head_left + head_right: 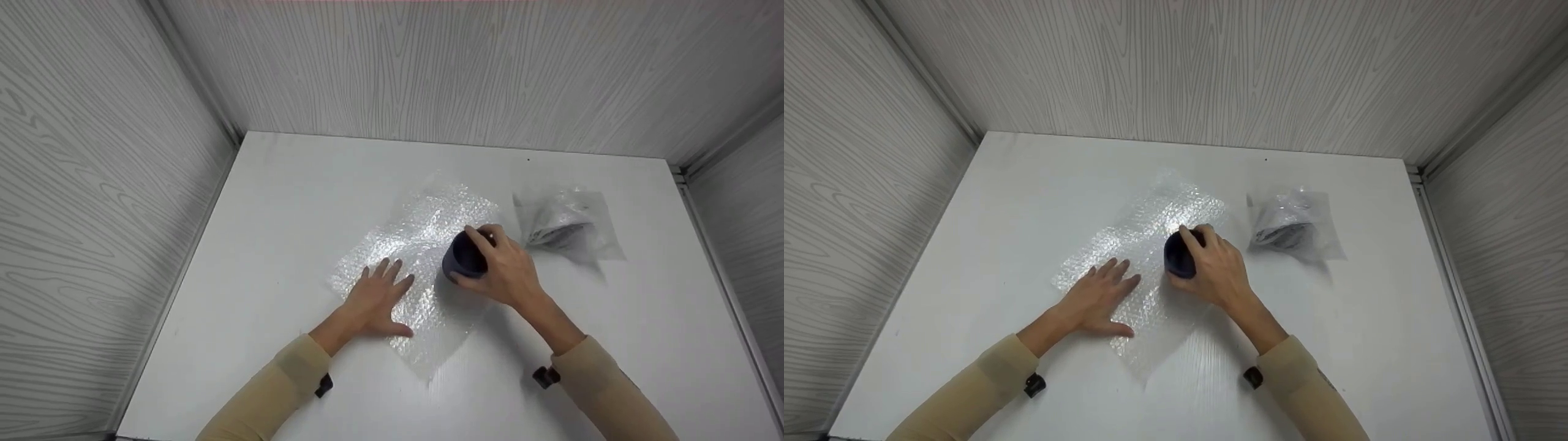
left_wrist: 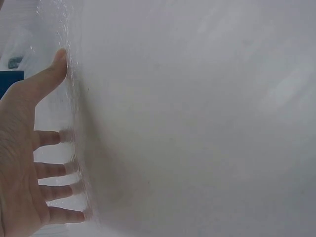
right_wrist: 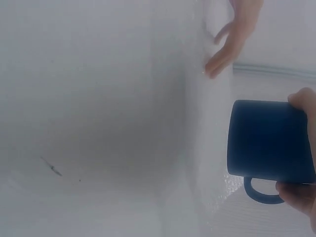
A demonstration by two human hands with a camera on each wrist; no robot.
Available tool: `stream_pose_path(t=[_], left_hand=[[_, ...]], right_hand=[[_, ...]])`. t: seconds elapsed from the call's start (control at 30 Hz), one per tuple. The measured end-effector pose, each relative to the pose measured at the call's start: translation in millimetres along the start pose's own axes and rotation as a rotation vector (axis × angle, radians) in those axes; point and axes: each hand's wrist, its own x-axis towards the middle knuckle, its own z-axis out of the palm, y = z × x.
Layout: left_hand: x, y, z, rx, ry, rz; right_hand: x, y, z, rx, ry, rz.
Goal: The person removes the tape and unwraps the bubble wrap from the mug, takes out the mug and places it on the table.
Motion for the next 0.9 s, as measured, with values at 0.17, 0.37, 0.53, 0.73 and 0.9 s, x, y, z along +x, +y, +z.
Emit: stream_pose_path(t=[0.17, 0.37, 0.53, 0.73, 0.9], left_hand=[[-0.6, -0.3, 0.9, -0.007, -0.004, -0.011], [-0.8, -0.3, 2.0, -0.005, -0.008, -0.013], [0.0, -0.5, 1.7, -0.001, -0.009, -0.013], [0.5, -0.3, 1.5, 0.0, -0.013, -0.017], [0.7, -0.3, 2.3, 0.0, -0.006, -0.014]], right_hand=[[-5.9, 4.0, -17.1, -0.01, -0.003, 0.023], [-17.6, 8.3, -32.9, -0.031, 0.015, 0.015], [-29.6, 14.8, -43.6, -0.038, 0.057, 0.015], [-44.1, 25.1, -53.8, -0.032, 0.096, 0.042], [-56.9, 35.3, -57.6, -0.027, 0.126, 0.088]])
